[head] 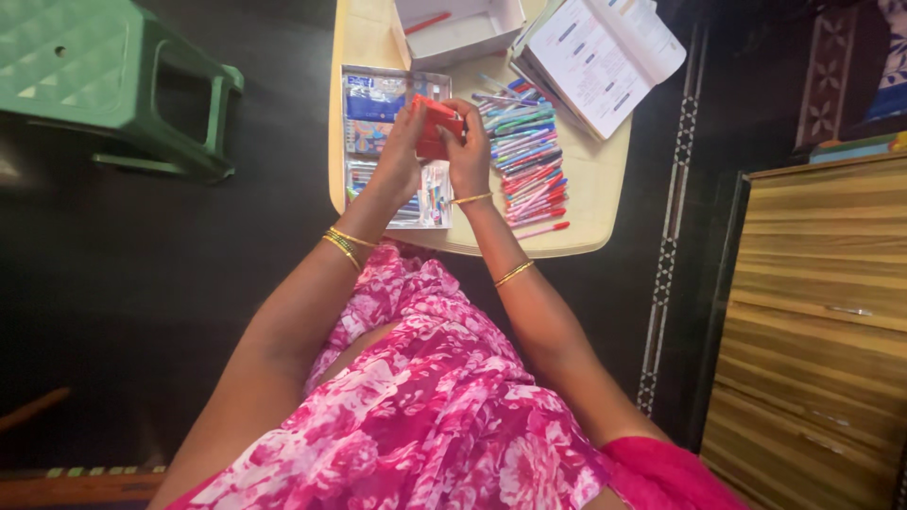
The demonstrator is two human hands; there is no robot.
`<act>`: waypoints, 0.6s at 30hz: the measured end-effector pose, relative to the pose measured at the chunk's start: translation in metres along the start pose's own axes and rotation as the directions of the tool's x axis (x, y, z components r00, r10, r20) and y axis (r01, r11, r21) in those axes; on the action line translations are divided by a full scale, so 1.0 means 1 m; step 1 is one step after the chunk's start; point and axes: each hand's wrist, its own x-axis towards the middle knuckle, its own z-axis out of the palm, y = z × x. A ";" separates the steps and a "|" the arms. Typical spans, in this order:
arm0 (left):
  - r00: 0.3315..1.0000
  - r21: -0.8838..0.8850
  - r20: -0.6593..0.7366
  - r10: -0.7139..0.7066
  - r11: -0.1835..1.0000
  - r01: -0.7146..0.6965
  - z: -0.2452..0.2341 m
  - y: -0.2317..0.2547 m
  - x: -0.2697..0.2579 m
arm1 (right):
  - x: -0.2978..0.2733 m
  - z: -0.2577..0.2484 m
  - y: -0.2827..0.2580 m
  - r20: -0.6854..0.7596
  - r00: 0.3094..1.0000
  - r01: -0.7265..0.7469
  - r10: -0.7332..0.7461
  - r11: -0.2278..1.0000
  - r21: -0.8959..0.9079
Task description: The person organizes stationery on a table by placing colored markers into a clear plastic case, then arranging other stationery items like erasers and pencil sharpeners into a white box. The person also handles a small red box and places it into the white box.
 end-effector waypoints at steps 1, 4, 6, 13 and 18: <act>0.995 -0.079 0.005 -0.096 0.992 0.096 -0.001 0.006 0.000 | -0.002 0.003 -0.005 -0.027 0.997 0.065 -0.066 0.997 -0.043; 0.962 -0.284 0.086 -0.261 0.919 0.274 -0.012 0.025 0.000 | -0.011 0.008 -0.024 -0.002 0.990 0.135 -0.138 0.973 -0.186; 0.962 -0.385 0.176 -0.208 0.885 0.262 -0.023 0.034 0.003 | -0.014 0.007 -0.034 0.097 0.960 0.280 -0.262 0.898 -0.338; 0.997 -0.344 0.064 -0.047 0.936 0.066 -0.025 0.028 0.012 | -0.022 0.020 -0.049 0.246 0.919 0.377 -0.309 0.874 -0.308; 0.999 -0.259 0.013 0.044 0.965 -0.039 -0.010 0.040 0.007 | -0.033 0.020 -0.057 0.123 0.954 0.290 -0.272 0.941 -0.171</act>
